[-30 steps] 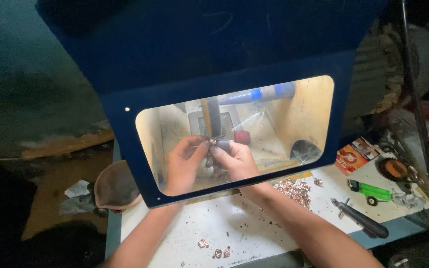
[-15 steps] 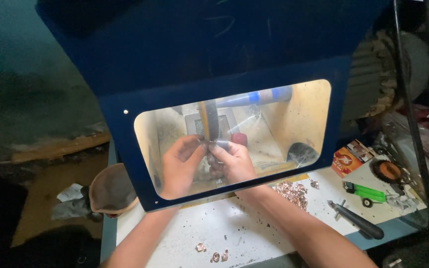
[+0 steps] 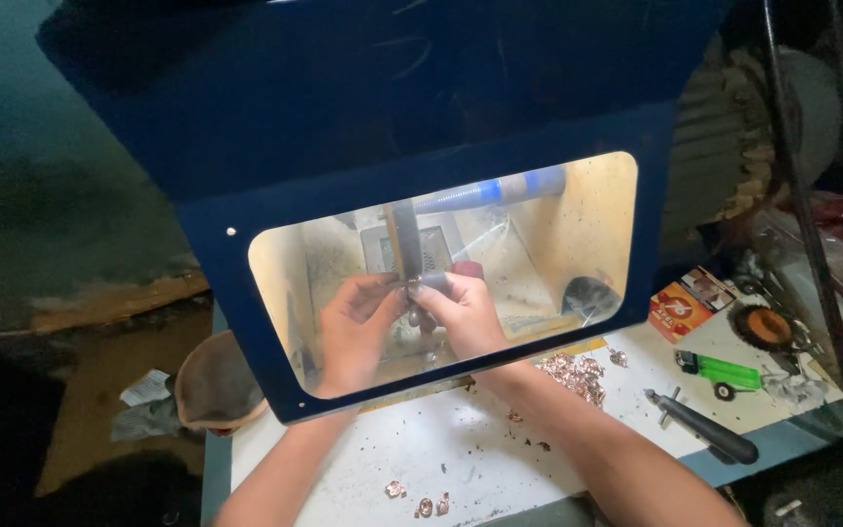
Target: Polishing small metal jewelry components using a bench-mounted polishing lathe inside a protective enclosure.
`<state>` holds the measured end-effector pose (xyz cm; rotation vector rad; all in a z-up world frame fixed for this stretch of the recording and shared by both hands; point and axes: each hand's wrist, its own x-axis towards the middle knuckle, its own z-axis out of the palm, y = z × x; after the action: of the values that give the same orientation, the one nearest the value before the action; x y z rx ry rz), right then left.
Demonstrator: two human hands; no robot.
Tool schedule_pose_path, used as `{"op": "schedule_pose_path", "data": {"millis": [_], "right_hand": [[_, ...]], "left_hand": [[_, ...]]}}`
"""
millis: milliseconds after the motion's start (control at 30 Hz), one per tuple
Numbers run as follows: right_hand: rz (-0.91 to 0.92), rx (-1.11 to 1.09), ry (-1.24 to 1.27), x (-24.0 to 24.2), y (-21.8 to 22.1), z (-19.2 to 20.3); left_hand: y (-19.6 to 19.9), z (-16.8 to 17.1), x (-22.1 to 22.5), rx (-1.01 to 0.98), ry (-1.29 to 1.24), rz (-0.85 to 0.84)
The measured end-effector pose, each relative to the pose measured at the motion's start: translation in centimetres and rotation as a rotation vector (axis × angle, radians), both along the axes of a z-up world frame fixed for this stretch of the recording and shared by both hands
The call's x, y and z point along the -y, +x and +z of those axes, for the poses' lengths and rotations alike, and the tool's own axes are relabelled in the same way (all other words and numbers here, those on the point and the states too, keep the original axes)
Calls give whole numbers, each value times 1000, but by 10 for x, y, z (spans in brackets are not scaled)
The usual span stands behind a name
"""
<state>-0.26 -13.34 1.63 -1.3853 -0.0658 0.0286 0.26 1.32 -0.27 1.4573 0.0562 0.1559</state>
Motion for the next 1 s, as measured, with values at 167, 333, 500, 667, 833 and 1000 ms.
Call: {"op": "schedule_pose_path", "data": {"millis": [167, 333, 500, 667, 833, 1000], "right_hand": [[-10, 13, 6, -1, -10, 15], [7, 19, 21, -2, -3, 2], [24, 34, 47, -1, -7, 7], [18, 14, 87, -3, -4, 0], [26, 15, 69, -4, -4, 3], [44, 61, 70, -6, -1, -5]], "left_hand": [[-5, 7, 1, 22, 17, -1], [-3, 2, 0, 25, 13, 24], [-6, 7, 1, 58, 45, 30], [-5, 6, 1, 36, 71, 34], [-6, 6, -1, 57, 80, 36], [-7, 4, -2, 139, 77, 41]]}}
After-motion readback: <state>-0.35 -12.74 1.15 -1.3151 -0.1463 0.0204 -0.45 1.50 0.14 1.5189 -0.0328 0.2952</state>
